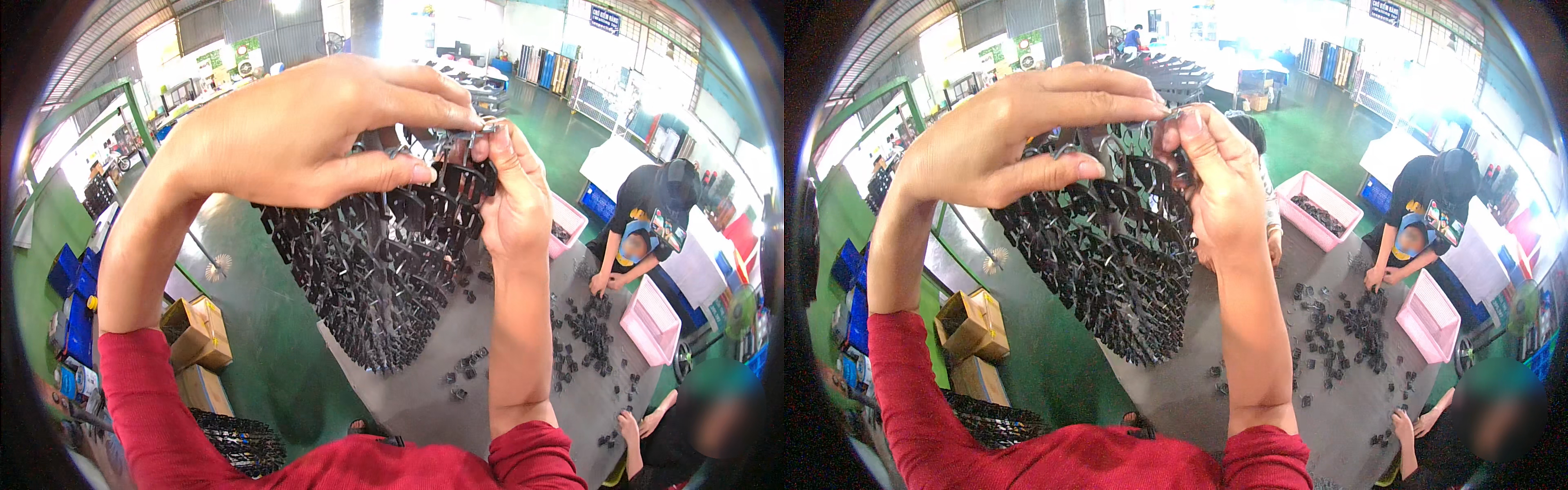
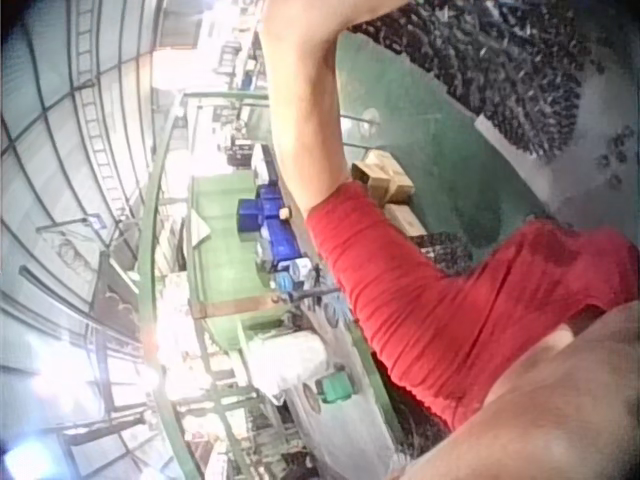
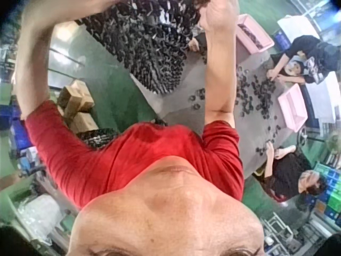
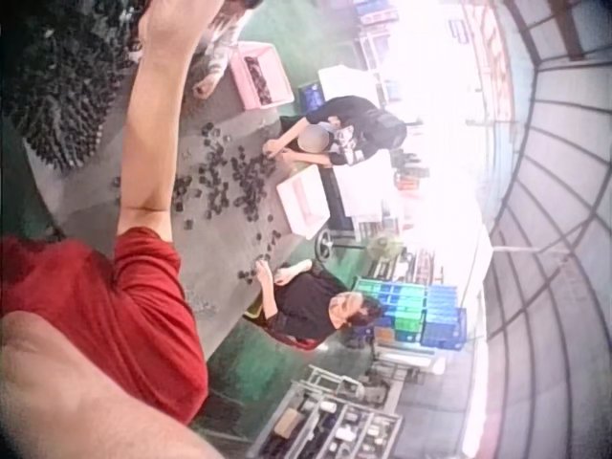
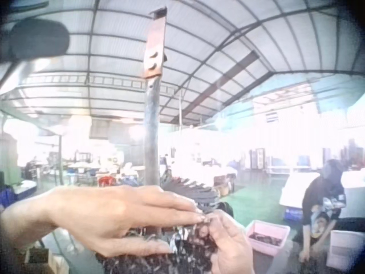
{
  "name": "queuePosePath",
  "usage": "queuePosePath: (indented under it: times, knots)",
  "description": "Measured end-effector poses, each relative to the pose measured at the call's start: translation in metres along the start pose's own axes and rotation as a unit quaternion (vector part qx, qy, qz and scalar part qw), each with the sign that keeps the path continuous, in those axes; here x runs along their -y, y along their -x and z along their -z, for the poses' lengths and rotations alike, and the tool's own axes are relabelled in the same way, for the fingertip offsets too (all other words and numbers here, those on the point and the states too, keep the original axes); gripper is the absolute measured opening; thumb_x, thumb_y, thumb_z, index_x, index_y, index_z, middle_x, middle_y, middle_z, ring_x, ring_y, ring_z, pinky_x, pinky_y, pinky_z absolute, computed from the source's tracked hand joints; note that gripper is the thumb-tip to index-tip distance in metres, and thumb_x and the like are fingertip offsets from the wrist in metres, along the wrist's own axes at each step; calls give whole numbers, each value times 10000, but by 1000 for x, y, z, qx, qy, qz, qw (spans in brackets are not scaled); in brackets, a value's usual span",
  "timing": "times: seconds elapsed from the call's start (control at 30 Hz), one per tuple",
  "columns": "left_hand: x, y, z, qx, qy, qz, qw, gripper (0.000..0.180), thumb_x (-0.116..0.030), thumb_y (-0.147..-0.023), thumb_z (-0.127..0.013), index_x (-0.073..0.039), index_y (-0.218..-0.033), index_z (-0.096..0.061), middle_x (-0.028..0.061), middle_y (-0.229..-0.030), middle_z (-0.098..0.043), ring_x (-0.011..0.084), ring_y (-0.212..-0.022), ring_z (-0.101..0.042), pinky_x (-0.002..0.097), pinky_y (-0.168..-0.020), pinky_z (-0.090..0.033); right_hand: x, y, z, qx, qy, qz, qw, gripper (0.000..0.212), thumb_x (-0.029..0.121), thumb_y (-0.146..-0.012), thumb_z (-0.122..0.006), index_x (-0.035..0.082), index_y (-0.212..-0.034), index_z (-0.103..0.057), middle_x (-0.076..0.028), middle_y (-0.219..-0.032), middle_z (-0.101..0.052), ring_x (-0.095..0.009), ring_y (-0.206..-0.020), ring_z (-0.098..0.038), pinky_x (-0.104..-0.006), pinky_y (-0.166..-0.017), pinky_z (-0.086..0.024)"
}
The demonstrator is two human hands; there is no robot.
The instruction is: The person picks up small black plastic clips from a work table and attaches them one by one onto a tall vertical metal rack.
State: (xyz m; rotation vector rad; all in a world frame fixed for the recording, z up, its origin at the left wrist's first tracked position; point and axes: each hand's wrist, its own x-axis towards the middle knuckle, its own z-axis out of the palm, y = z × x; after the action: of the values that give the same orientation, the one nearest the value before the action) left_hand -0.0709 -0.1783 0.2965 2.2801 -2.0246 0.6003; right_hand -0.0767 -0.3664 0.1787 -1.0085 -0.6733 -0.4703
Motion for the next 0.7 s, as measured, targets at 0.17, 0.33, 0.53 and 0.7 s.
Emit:
queuePosePath:
  times: [0.17, 0.33, 0.53, 0.7]
  knots:
    - [-1, -4, 2, 1, -8, -20, 1000, 464, -201, -839, -572, -34, -1266, -502, 178, -1262, -521, 348, -1200, -469, 421, -998, -375, 9, -3, 11, 52, -15, -17, 998, 265, 291, -955, -494, 79, -801, -538, 22, -752, -514, -65, -655, -432, -190, -554, -319]
    - [2, -8, -1, 3, -14, -22, 1000, 460, -208, -850, -566, -30, -1269, -499, 170, -1263, -523, 335, -1210, -463, 420, -998, -375, 19, -6, 22, 79, -21, -51, 995, 256, 265, -955, -496, 60, -808, -544, 9, -753, -505, -71, -635, -413, -193, -541, -311]
    - [-3, -9, 0, 9, -15, -10, 1000, 454, -223, -863, -563, -39, -1273, -499, 168, -1265, -523, 332, -1209, -465, 417, -994, -380, 24, -2, 20, 46, 60, -2, 997, 243, 227, -958, -490, 50, -805, -554, 8, -754, -519, -68, -640, -412, -193, -541, -304]
    - [-3, -11, -3, 14, -29, -12, 999, 467, -224, -863, -565, -45, -1287, -486, 162, -1281, -511, 330, -1216, -458, 417, -999, -376, 26, 1, 20, 34, 77, 1, 996, 240, 227, -959, -488, 49, -811, -548, 6, -754, -513, -68, -643, -410, -195, -541, -307]
